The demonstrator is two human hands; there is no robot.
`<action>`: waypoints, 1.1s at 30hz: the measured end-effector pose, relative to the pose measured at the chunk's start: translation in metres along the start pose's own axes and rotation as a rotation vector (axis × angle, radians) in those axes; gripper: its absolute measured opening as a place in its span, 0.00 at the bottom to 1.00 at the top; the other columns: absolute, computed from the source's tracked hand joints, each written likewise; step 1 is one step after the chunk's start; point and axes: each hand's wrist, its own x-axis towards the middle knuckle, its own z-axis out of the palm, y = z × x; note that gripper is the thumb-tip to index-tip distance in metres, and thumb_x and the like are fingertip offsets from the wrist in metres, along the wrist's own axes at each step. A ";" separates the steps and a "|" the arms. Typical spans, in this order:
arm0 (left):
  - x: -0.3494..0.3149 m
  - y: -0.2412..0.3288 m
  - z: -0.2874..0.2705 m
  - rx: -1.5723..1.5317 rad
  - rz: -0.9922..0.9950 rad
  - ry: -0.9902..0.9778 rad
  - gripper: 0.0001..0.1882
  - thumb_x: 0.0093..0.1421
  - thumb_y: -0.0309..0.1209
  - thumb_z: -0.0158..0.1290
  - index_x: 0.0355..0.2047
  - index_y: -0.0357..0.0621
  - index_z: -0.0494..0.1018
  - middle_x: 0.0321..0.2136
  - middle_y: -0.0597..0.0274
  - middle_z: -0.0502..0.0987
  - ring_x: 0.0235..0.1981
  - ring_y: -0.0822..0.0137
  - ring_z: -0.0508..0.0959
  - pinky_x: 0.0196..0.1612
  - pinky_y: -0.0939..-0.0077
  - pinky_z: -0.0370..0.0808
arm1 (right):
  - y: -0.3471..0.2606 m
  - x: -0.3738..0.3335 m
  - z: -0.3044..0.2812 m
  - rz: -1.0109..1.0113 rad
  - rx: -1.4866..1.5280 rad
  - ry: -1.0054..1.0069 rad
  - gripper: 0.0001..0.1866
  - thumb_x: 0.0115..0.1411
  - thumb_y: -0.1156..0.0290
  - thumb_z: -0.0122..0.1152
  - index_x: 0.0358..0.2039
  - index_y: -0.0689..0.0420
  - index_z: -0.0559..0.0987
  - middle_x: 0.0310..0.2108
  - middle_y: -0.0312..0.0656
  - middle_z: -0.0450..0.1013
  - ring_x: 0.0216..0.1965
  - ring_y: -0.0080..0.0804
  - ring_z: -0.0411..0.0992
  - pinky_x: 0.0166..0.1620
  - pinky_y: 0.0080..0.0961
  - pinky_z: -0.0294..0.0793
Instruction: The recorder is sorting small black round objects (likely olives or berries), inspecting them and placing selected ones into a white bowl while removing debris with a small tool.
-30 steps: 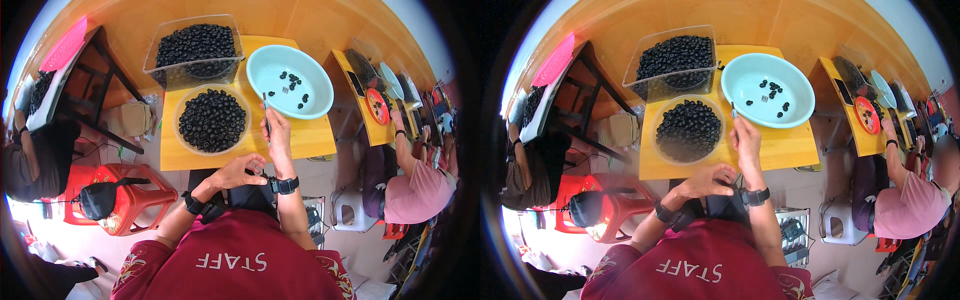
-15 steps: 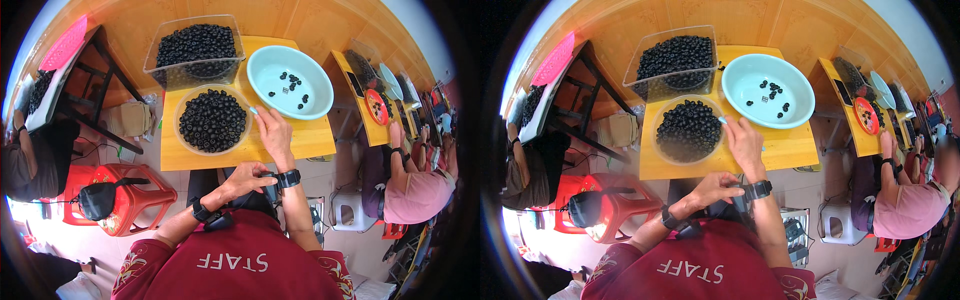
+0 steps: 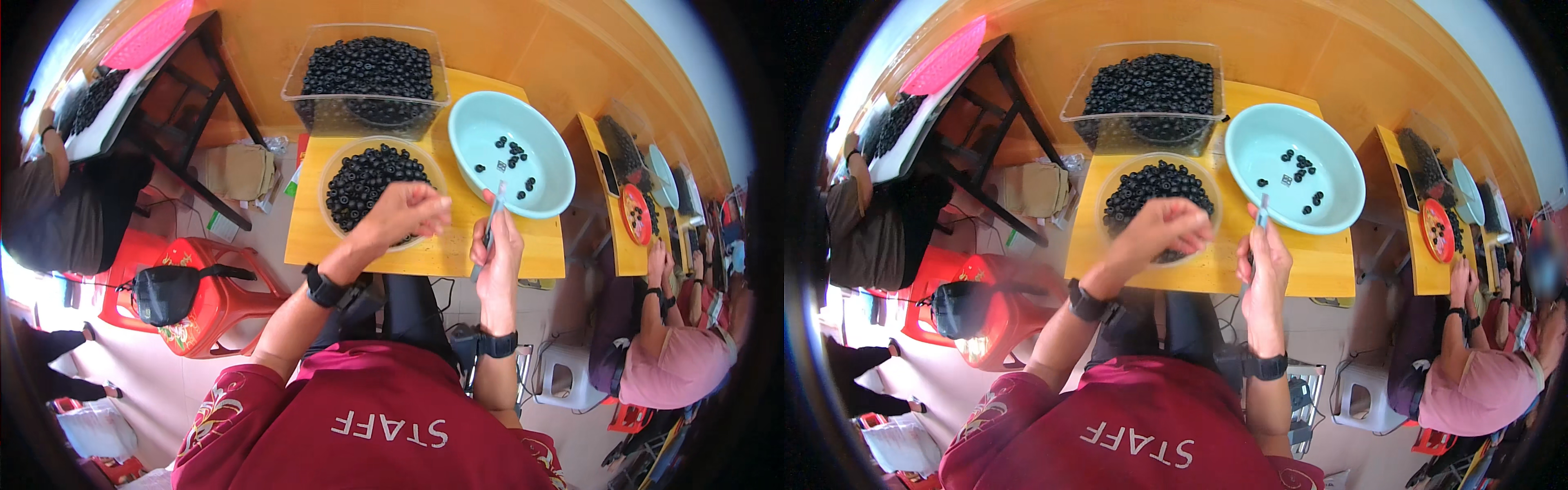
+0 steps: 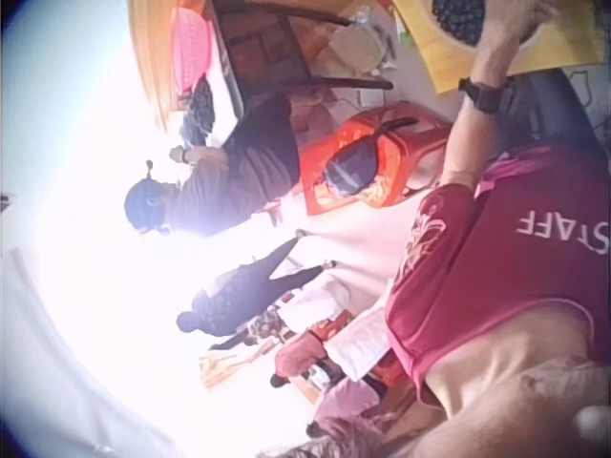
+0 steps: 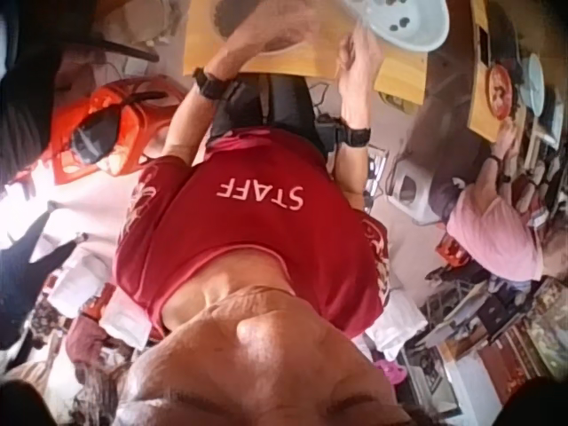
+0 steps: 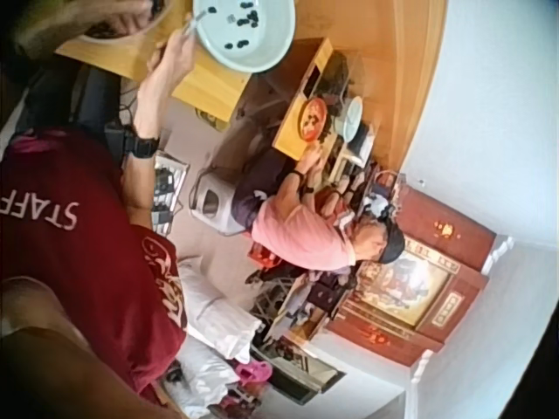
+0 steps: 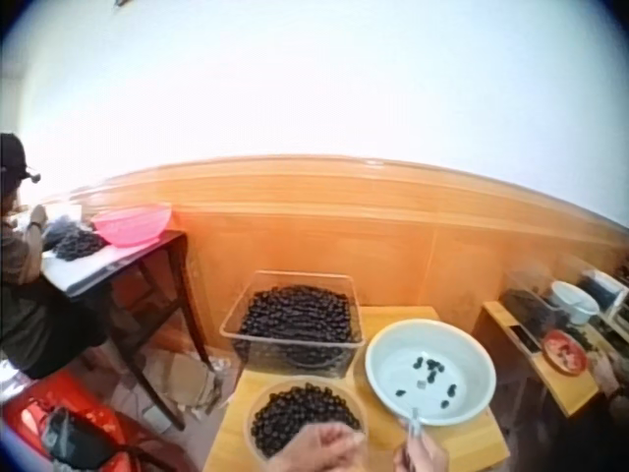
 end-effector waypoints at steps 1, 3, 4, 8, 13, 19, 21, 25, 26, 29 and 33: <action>0.003 0.007 -0.005 -0.076 0.043 0.019 0.15 0.61 0.41 0.51 0.36 0.40 0.73 0.32 0.61 0.78 0.30 0.75 0.77 0.36 0.82 0.75 | -0.001 -0.008 0.001 0.038 0.084 -0.005 0.17 0.61 0.67 0.54 0.49 0.61 0.74 0.22 0.28 0.66 0.15 0.09 0.56 0.16 0.10 0.48; 0.012 0.017 -0.011 -0.164 0.074 0.072 0.14 0.62 0.40 0.51 0.37 0.40 0.73 0.32 0.61 0.78 0.30 0.75 0.77 0.35 0.83 0.75 | 0.009 -0.024 0.004 0.074 0.025 -0.024 0.20 0.58 0.68 0.57 0.51 0.60 0.72 0.22 0.29 0.66 0.16 0.09 0.56 0.17 0.09 0.50; 0.015 0.019 -0.014 -0.165 0.077 0.075 0.14 0.62 0.40 0.51 0.37 0.40 0.73 0.32 0.61 0.78 0.30 0.75 0.77 0.35 0.83 0.75 | 0.014 -0.033 0.008 0.114 -0.034 -0.123 0.22 0.56 0.70 0.59 0.52 0.59 0.71 0.23 0.29 0.66 0.16 0.09 0.56 0.18 0.09 0.51; 0.024 0.019 -0.018 -0.331 0.123 0.122 0.11 0.62 0.38 0.51 0.36 0.42 0.72 0.31 0.62 0.78 0.30 0.75 0.77 0.35 0.82 0.76 | 0.018 -0.052 0.029 0.096 -0.233 -0.441 0.30 0.51 0.72 0.66 0.55 0.57 0.67 0.26 0.30 0.69 0.19 0.11 0.60 0.21 0.08 0.57; 0.034 0.014 -0.018 -0.330 0.113 0.173 0.10 0.62 0.37 0.52 0.36 0.43 0.72 0.31 0.63 0.78 0.29 0.75 0.77 0.35 0.82 0.76 | 0.015 -0.064 0.049 0.039 -0.418 -0.494 0.36 0.49 0.65 0.71 0.56 0.57 0.65 0.35 0.36 0.73 0.29 0.15 0.68 0.32 0.16 0.68; 0.041 0.010 -0.023 -0.253 0.113 0.254 0.12 0.61 0.37 0.52 0.36 0.42 0.71 0.30 0.63 0.78 0.30 0.75 0.77 0.35 0.83 0.76 | 0.039 -0.067 0.061 -0.038 -0.340 -0.487 0.27 0.51 0.69 0.68 0.50 0.60 0.69 0.34 0.43 0.76 0.35 0.24 0.74 0.41 0.23 0.72; 0.044 0.004 -0.022 -0.056 0.117 0.353 0.11 0.59 0.35 0.54 0.33 0.40 0.72 0.28 0.61 0.78 0.28 0.71 0.77 0.32 0.79 0.75 | 0.040 -0.067 0.063 -0.044 -0.316 -0.470 0.26 0.51 0.69 0.68 0.49 0.61 0.70 0.33 0.42 0.76 0.35 0.24 0.73 0.40 0.23 0.72; 0.046 -0.013 -0.028 0.793 0.391 0.595 0.09 0.56 0.33 0.55 0.31 0.39 0.72 0.28 0.58 0.78 0.26 0.66 0.78 0.31 0.74 0.75 | 0.051 -0.064 0.058 -0.006 -0.273 -0.426 0.23 0.50 0.71 0.67 0.46 0.62 0.71 0.32 0.41 0.75 0.34 0.23 0.72 0.39 0.22 0.72; 0.046 -0.016 -0.028 0.950 0.471 0.590 0.09 0.55 0.32 0.55 0.31 0.38 0.72 0.29 0.51 0.77 0.27 0.56 0.77 0.30 0.70 0.75 | 0.052 -0.064 0.057 -0.006 -0.274 -0.426 0.23 0.50 0.71 0.67 0.46 0.62 0.71 0.32 0.41 0.75 0.34 0.23 0.72 0.39 0.22 0.72; 0.040 -0.020 -0.025 1.170 0.498 0.527 0.08 0.55 0.31 0.54 0.31 0.38 0.72 0.30 0.47 0.77 0.27 0.50 0.77 0.30 0.68 0.76 | 0.055 -0.067 0.058 0.038 -0.259 -0.401 0.23 0.50 0.71 0.67 0.46 0.62 0.71 0.33 0.41 0.75 0.34 0.23 0.72 0.39 0.22 0.72; 0.032 -0.022 -0.026 -0.144 -0.155 0.206 0.09 0.59 0.33 0.53 0.32 0.41 0.72 0.31 0.56 0.78 0.26 0.63 0.78 0.32 0.71 0.78 | 0.048 -0.066 0.069 0.038 -0.279 -0.415 0.22 0.50 0.71 0.67 0.45 0.63 0.72 0.34 0.41 0.75 0.35 0.23 0.72 0.40 0.22 0.72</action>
